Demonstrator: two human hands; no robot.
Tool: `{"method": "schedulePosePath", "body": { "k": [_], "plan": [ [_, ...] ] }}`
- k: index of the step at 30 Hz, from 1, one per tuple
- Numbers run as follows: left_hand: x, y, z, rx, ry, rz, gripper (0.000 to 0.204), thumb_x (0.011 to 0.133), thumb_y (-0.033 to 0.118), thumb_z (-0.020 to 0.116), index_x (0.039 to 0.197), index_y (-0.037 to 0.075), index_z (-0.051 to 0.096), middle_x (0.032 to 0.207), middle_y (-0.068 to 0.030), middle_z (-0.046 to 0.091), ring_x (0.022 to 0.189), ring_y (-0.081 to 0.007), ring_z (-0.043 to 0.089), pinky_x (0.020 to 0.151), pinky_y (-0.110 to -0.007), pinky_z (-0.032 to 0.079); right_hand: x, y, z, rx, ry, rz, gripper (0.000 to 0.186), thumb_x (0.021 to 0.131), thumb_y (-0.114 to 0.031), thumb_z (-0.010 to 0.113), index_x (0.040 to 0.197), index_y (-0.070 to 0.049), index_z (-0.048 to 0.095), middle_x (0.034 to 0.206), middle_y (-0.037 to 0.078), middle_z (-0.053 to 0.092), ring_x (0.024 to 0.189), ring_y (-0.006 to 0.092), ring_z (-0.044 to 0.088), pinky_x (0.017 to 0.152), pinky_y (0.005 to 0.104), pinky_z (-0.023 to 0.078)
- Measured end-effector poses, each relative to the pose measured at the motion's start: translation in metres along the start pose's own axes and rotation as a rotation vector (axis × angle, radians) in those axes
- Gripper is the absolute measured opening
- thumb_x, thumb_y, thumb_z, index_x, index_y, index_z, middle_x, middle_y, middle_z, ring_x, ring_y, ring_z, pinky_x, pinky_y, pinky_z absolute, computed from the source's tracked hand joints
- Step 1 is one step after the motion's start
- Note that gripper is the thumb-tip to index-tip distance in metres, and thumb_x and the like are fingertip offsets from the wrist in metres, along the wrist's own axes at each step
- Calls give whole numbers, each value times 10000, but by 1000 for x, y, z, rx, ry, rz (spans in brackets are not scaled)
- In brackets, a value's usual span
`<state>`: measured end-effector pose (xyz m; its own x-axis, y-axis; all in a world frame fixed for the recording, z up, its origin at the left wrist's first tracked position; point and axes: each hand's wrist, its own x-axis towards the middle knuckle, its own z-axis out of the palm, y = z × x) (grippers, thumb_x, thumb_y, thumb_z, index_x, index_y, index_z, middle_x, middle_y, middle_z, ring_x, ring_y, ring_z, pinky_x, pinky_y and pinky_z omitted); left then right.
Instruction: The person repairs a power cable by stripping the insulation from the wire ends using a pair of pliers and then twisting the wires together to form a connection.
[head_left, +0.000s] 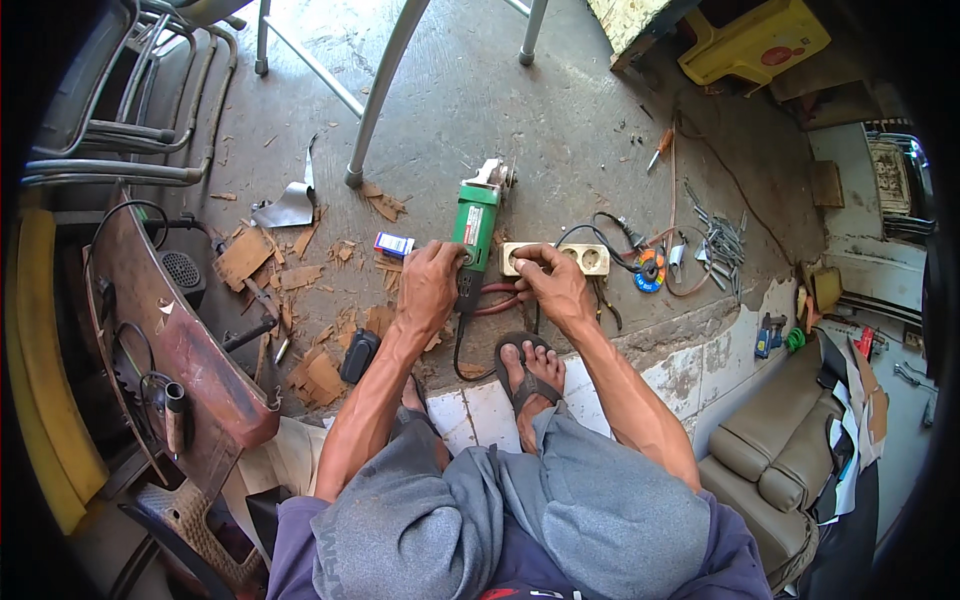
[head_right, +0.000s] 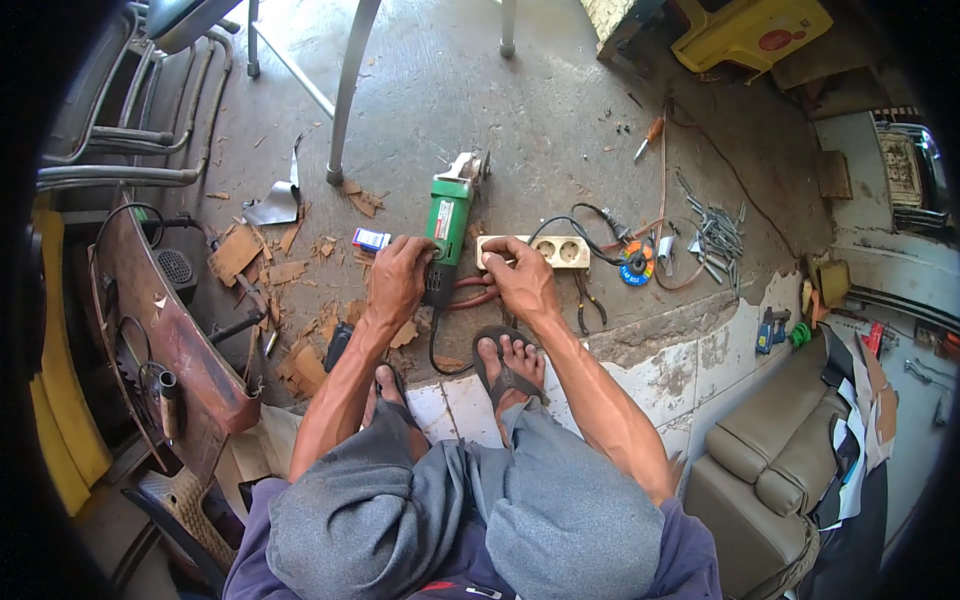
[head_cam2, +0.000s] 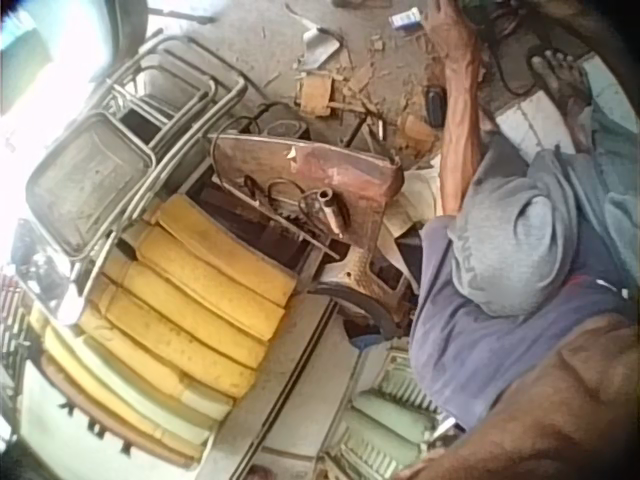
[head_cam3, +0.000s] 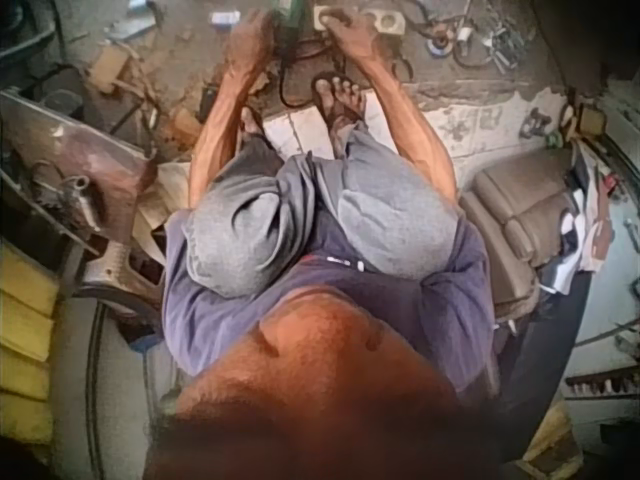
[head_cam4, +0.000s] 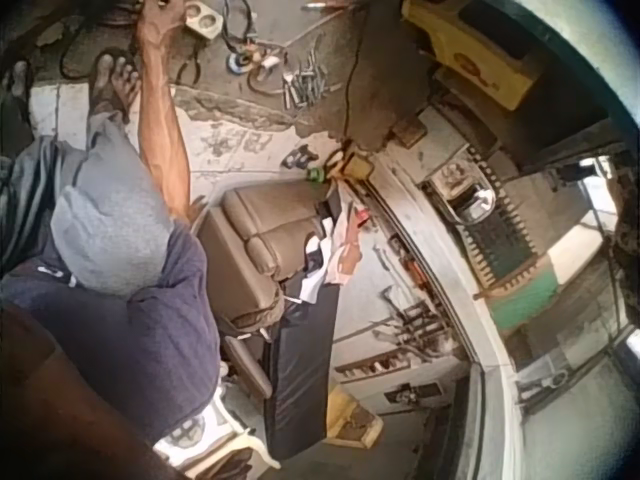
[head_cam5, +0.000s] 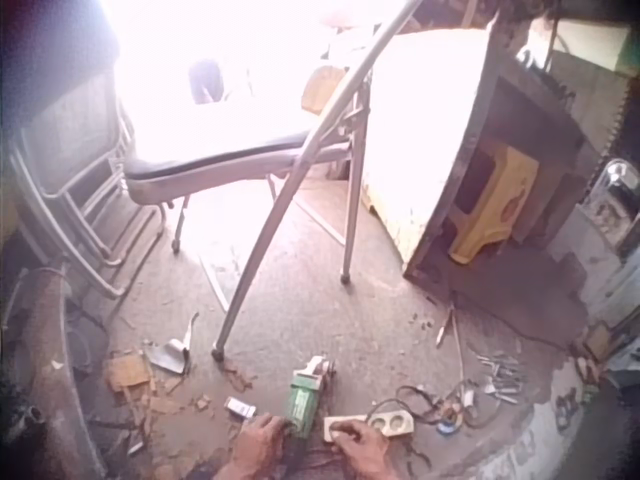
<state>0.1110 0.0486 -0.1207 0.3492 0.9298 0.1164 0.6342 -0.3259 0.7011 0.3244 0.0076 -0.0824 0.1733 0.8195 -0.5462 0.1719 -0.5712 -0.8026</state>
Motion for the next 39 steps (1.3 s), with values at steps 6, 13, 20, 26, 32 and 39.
{"method": "schedulePosePath", "body": {
  "k": [6,13,20,26,32,39],
  "plan": [
    [-6,22,-14,-458,-12,-391,134,963,80,663,1084,22,661,1013,-102,707,931,-235,694,876,-357,535,-2,-5,2,231,-57,65,278,970,-142,572,1184,4,674,944,97,694,764,148,696,676,280,608],
    [-22,26,-19,-1330,-24,-593,226,1005,130,650,1174,-9,593,1064,-82,698,974,-160,675,912,-315,548,-13,-25,15,334,-286,81,287,998,-107,545,1241,6,646,1016,113,682,860,161,696,749,295,638],
    [-26,32,-26,-1259,-57,-555,215,994,119,660,1169,7,606,1064,-82,695,991,-157,669,910,-314,541,-18,-32,23,327,-330,-17,320,990,-158,659,1260,12,630,1054,89,687,882,149,693,755,285,635],
    [-27,39,-38,-1106,-114,-549,229,981,138,675,1154,2,612,1037,-68,693,967,-129,655,877,-288,524,-22,-28,22,266,-312,-81,290,983,-152,673,1213,23,660,1083,78,647,902,150,696,746,267,628],
    [-32,40,-34,-1160,-141,-568,241,976,159,691,1136,-4,613,1005,-61,689,937,-121,647,873,-286,521,-25,-26,22,197,-298,-153,262,983,-147,673,1174,32,682,1103,77,608,906,160,696,745,267,626],
    [-42,29,-27,-1064,-199,-533,268,977,160,692,1158,-26,624,962,-59,700,888,-112,650,811,-267,524,-30,-27,23,-8,-252,-228,246,974,-153,679,1148,19,698,1064,91,635,858,163,703,720,270,611]
  ]
}}
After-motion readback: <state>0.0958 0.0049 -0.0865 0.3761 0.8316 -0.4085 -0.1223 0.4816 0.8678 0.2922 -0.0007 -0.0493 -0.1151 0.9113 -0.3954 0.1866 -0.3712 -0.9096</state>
